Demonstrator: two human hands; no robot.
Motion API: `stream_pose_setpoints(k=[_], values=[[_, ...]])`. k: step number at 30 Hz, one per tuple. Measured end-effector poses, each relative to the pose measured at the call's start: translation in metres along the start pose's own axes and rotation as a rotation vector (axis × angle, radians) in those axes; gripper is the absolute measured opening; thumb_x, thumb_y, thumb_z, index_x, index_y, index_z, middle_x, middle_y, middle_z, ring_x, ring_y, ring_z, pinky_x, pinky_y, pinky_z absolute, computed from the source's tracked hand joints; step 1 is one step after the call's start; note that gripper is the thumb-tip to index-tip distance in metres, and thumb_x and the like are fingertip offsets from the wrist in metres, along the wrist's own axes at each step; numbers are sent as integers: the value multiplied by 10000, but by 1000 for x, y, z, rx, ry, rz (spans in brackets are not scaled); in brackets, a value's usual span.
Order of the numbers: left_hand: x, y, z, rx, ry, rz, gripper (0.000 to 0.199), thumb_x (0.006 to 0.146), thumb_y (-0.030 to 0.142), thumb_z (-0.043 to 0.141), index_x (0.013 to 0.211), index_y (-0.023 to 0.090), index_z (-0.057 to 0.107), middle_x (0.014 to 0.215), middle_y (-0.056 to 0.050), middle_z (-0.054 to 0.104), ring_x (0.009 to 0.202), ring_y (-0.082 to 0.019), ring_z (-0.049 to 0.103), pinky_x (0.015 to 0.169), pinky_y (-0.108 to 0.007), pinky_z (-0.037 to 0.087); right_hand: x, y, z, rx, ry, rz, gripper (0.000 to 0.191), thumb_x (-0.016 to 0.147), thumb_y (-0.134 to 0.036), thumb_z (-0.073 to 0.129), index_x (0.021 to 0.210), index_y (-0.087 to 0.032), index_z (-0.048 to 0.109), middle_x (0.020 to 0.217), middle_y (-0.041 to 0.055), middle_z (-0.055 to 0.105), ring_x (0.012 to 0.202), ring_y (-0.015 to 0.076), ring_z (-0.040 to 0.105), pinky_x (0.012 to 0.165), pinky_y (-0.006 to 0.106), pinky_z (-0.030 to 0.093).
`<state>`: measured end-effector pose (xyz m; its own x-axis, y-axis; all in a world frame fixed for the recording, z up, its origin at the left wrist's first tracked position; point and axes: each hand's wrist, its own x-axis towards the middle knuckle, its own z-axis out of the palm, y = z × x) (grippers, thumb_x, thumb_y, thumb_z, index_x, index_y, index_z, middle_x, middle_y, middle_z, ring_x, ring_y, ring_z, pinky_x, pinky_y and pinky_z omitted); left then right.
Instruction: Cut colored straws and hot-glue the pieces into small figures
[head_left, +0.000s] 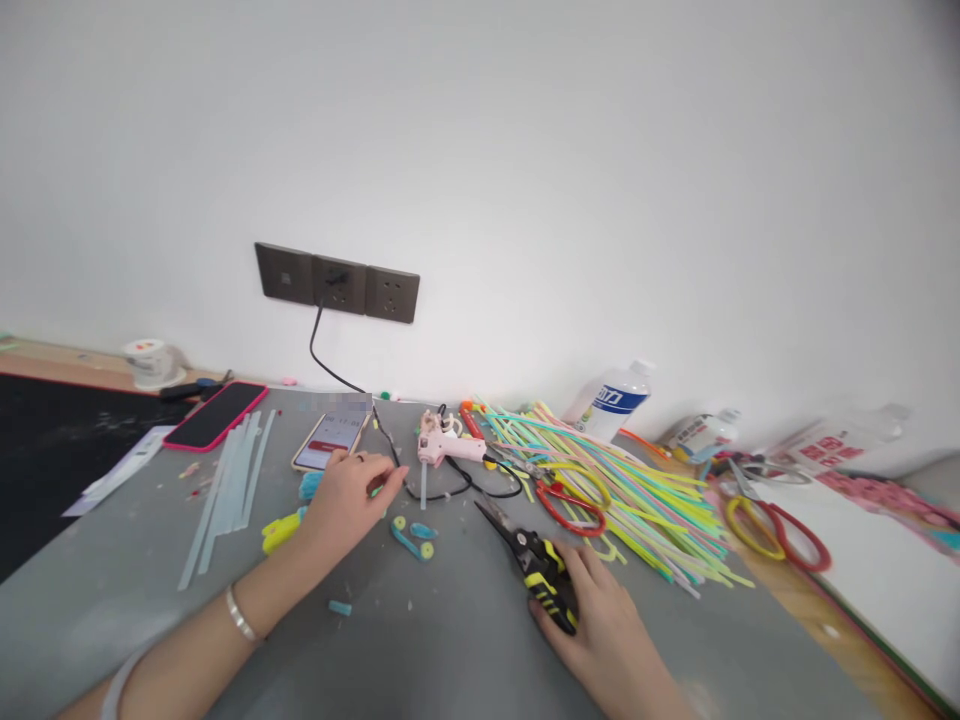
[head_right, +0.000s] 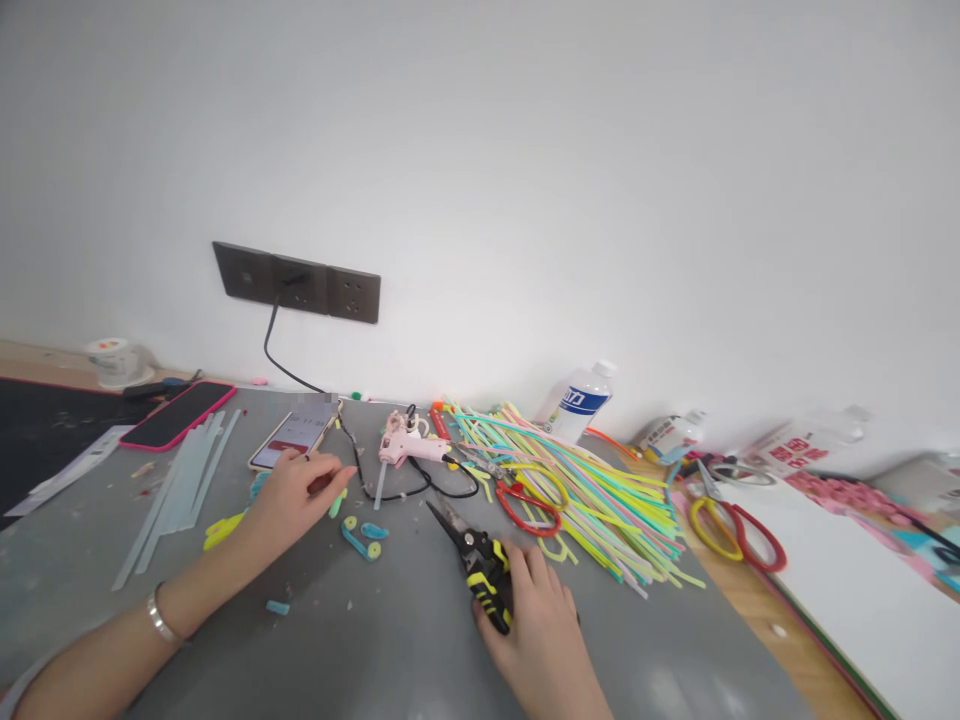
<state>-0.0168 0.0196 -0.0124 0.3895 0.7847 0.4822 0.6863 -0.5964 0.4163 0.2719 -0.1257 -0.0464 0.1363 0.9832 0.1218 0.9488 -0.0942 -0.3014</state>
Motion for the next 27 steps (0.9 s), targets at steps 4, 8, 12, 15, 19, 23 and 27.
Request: stream_pose_setpoints(k=[4, 8, 12, 15, 19, 23, 27], values=[[-2, 1, 2, -83, 12, 25, 396, 965, 310, 460, 586, 194, 452, 538, 63, 487, 508, -129, 434, 682, -289, 311, 4, -7, 2, -14, 9, -73, 525, 763, -300, 560, 1276, -187, 561, 1150, 139, 612, 1037, 316, 618, 855, 451, 507], [-4, 4, 2, -143, 37, 52, 395, 963, 294, 456, 585, 196, 400, 543, 64, 454, 519, -125, 418, 690, -285, 325, 8, -13, 1, -51, -13, -82, 614, 736, -292, 593, 1341, -202, 541, 1191, 131, 611, 1069, 327, 596, 889, 465, 499], [-5, 4, 1, -157, 47, 55, 396, 960, 281, 452, 581, 197, 372, 533, 67, 422, 519, -123, 401, 690, -289, 335, 8, -18, 2, -70, 29, -73, 605, 762, -299, 594, 1352, -175, 551, 1199, 139, 610, 1113, 344, 561, 928, 483, 489], [-5, 5, 1, -159, 20, 62, 396, 954, 276, 452, 576, 198, 365, 521, 71, 411, 508, -119, 383, 675, -288, 345, 10, -19, 4, -48, 38, -100, 582, 777, -295, 602, 1340, -149, 568, 1193, 148, 608, 1120, 342, 547, 936, 476, 493], [-4, 7, 0, -168, 10, 62, 399, 952, 265, 451, 570, 201, 357, 527, 66, 410, 510, -123, 375, 640, -280, 353, 12, -19, 11, -2, 36, -106, 643, 760, -354, 656, 1359, -142, 558, 1186, 163, 614, 1075, 361, 565, 886, 516, 505], [-4, 7, -1, -179, 20, 62, 402, 952, 259, 458, 570, 204, 343, 524, 64, 397, 512, -127, 381, 632, -279, 351, 15, -23, 10, 87, 75, -102, 606, 754, -359, 683, 1326, -187, 586, 1161, 148, 633, 1041, 347, 591, 890, 502, 498], [-5, 8, -2, -186, 30, 73, 389, 949, 243, 455, 577, 202, 351, 536, 70, 399, 507, -119, 372, 669, -285, 358, 40, -23, -20, 216, -2, -143, 274, 912, -424, 525, 952, -210, 691, 940, 94, 684, 908, 264, 644, 824, 376, 508]])
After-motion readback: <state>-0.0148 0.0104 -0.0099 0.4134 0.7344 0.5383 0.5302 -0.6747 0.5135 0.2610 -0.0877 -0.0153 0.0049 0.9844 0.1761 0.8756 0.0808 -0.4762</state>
